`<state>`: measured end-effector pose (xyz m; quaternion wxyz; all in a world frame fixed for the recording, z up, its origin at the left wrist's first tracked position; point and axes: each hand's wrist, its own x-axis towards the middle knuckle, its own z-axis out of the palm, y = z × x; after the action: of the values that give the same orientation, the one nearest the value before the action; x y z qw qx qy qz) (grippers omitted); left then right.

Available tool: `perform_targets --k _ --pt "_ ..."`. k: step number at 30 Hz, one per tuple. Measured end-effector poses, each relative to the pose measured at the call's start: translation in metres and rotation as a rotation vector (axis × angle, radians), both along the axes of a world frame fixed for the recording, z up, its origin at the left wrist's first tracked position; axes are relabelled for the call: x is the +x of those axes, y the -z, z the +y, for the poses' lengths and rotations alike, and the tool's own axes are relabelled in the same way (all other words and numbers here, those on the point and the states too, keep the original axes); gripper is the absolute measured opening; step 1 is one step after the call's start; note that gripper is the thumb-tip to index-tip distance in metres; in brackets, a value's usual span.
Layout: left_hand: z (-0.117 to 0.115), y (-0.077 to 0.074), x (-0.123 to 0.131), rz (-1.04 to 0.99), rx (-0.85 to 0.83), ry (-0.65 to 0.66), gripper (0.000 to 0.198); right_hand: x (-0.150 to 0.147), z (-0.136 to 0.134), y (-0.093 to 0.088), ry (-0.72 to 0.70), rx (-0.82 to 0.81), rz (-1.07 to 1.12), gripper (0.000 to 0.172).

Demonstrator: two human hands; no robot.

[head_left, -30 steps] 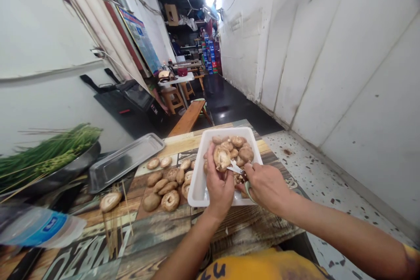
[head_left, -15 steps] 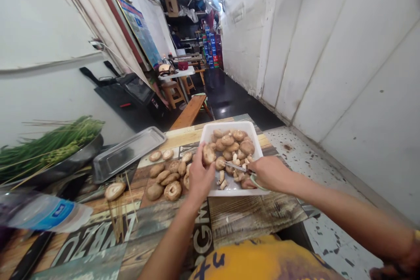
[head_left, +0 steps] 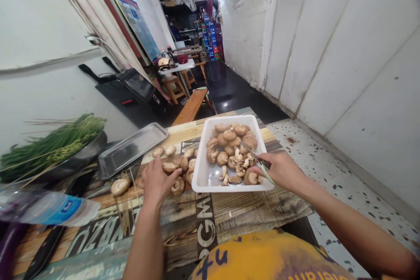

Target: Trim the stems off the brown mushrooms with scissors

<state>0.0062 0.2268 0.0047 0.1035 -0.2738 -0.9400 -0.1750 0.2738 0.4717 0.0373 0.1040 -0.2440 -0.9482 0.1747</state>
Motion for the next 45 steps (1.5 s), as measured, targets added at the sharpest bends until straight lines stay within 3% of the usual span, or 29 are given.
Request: perform_targets --k 3,5,8,11,17,25,35,38,40,45 --pt "0.03 -0.015 0.021 0.13 0.039 0.064 0.047 0.003 -0.003 0.003 0.04 -0.021 0.055 0.038" --pt "0.055 -0.022 0.038 0.142 -0.084 0.187 0.034 0.005 -0.005 0.006 0.076 -0.024 0.083 0.04" --pt "0.086 -0.027 0.056 0.241 -0.295 0.266 0.032 0.011 -0.003 0.008 0.107 -0.021 0.115 0.042" --pt "0.102 -0.027 0.06 0.316 -0.394 0.331 0.026 0.019 0.004 0.011 0.127 -0.02 0.137 0.042" --pt "0.114 -0.021 0.057 0.273 -0.503 0.402 0.018 0.03 0.012 0.018 0.168 -0.054 0.086 0.039" --pt "0.12 -0.013 0.061 0.216 -0.468 0.464 0.026 0.026 0.008 0.018 0.149 -0.001 0.08 0.039" --pt "0.124 -0.014 0.063 0.081 -0.446 0.429 0.034 0.025 -0.002 0.012 0.099 0.082 0.021 0.034" --pt "0.121 -0.022 0.056 0.001 -0.306 0.411 0.041 0.026 -0.002 0.013 0.098 0.112 0.016 0.035" --pt "0.118 -0.028 0.051 -0.175 -0.095 0.385 0.046 0.026 -0.002 0.013 0.096 0.138 0.02 0.035" --pt "0.108 -0.039 0.059 -1.05 0.645 0.426 0.049 0.021 -0.006 0.009 0.07 0.212 0.024 0.03"
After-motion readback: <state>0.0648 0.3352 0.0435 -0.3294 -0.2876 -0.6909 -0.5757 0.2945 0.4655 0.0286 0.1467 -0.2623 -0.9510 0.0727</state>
